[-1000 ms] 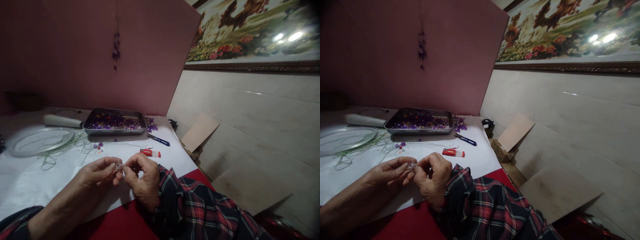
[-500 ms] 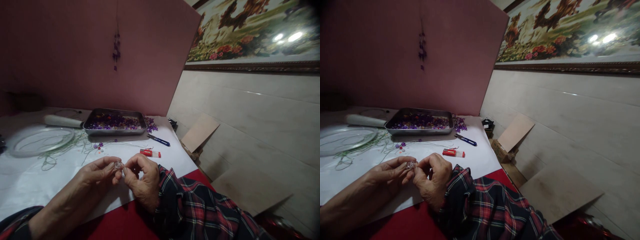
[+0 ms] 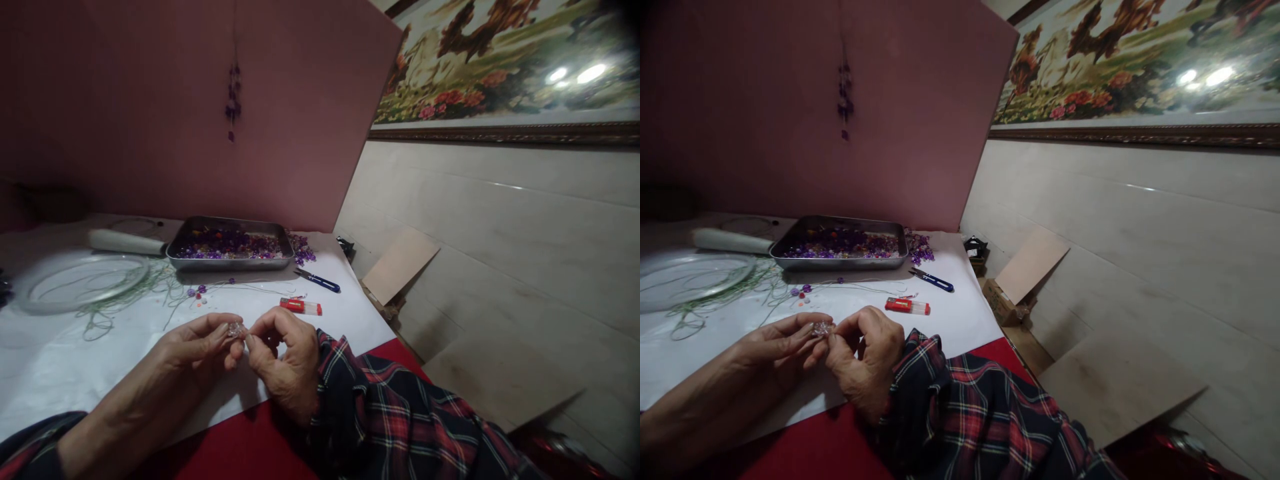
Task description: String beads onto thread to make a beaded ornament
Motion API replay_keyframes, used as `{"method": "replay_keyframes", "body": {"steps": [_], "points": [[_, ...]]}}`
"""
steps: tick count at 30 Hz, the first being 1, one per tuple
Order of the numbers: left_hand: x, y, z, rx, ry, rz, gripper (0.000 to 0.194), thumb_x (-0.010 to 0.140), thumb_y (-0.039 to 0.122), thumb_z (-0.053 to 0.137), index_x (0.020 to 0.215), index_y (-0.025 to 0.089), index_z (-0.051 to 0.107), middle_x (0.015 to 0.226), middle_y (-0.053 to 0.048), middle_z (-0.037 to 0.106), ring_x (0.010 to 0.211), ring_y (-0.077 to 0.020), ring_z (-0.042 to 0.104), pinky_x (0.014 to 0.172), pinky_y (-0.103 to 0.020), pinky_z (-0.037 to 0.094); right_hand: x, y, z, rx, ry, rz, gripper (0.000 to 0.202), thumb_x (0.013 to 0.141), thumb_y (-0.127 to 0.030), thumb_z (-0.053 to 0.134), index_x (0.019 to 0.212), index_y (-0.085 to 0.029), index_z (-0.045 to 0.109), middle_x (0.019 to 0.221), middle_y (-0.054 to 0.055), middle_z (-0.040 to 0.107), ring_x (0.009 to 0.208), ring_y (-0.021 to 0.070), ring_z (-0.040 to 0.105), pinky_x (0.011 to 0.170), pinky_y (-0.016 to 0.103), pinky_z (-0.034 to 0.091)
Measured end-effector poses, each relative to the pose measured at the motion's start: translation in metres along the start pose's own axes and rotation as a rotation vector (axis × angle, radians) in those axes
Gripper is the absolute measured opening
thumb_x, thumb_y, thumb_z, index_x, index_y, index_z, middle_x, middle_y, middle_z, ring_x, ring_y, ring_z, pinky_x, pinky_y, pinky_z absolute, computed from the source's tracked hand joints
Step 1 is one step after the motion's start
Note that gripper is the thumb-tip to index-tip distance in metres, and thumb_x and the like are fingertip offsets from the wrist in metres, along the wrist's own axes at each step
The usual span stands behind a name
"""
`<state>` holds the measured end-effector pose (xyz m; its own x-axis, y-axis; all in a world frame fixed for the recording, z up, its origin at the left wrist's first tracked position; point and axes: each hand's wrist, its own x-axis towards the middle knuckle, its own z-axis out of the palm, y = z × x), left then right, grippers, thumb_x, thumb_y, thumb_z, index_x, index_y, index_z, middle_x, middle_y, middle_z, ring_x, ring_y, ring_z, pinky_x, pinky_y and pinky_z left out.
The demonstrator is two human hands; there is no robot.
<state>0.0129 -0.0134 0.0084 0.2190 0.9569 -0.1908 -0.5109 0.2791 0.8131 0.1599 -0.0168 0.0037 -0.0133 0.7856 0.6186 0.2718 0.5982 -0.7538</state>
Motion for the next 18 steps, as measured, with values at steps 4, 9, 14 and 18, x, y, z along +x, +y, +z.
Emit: {"method": "replay_keyframes", "body": {"steps": [4,9,14,18], "points": [[0.0013,-0.001,-0.0028,0.01,-0.03,-0.005,0.019,0.058,0.017,0.085,0.074,0.012,0.077,0.064,-0.005,0.069,0.057,-0.0118,0.059,0.059,-0.019,0.054,-0.0001,0.0014,-0.0006,-0.009,0.0,-0.007,0.013,0.074,-0.017,0.059,0.061,-0.016,0.057,0.057,-0.002,0.053,0.05,0.0092,0.046,0.048,0.022,0.035],[0.0015,-0.0006,-0.0033,0.023,-0.024,-0.003,0.017,0.059,0.015,0.084,0.075,0.013,0.077,0.065,-0.005,0.069,0.058,-0.0123,0.059,0.06,-0.02,0.054,-0.0014,0.0011,-0.001,-0.013,-0.003,-0.017,0.013,0.074,-0.018,0.06,0.061,-0.015,0.058,0.057,-0.002,0.054,0.05,0.0094,0.047,0.048,0.022,0.034],[0.0017,-0.0021,-0.0042,0.034,-0.041,-0.023,0.017,0.061,0.018,0.084,0.075,0.013,0.077,0.062,-0.005,0.068,0.057,-0.0122,0.058,0.057,-0.019,0.052,-0.0019,0.0019,-0.0006,0.003,-0.004,-0.007,0.013,0.075,-0.018,0.06,0.062,-0.015,0.059,0.058,-0.002,0.054,0.051,0.0092,0.046,0.048,0.022,0.034],[0.001,-0.0045,-0.0046,0.07,-0.042,-0.026,0.014,0.065,0.022,0.082,0.075,0.013,0.076,0.062,-0.005,0.067,0.057,-0.0119,0.058,0.056,-0.019,0.051,-0.0014,0.0031,-0.0012,0.002,-0.015,0.003,0.012,0.074,-0.018,0.06,0.063,-0.015,0.059,0.058,-0.002,0.053,0.051,0.0094,0.046,0.049,0.022,0.034]]}}
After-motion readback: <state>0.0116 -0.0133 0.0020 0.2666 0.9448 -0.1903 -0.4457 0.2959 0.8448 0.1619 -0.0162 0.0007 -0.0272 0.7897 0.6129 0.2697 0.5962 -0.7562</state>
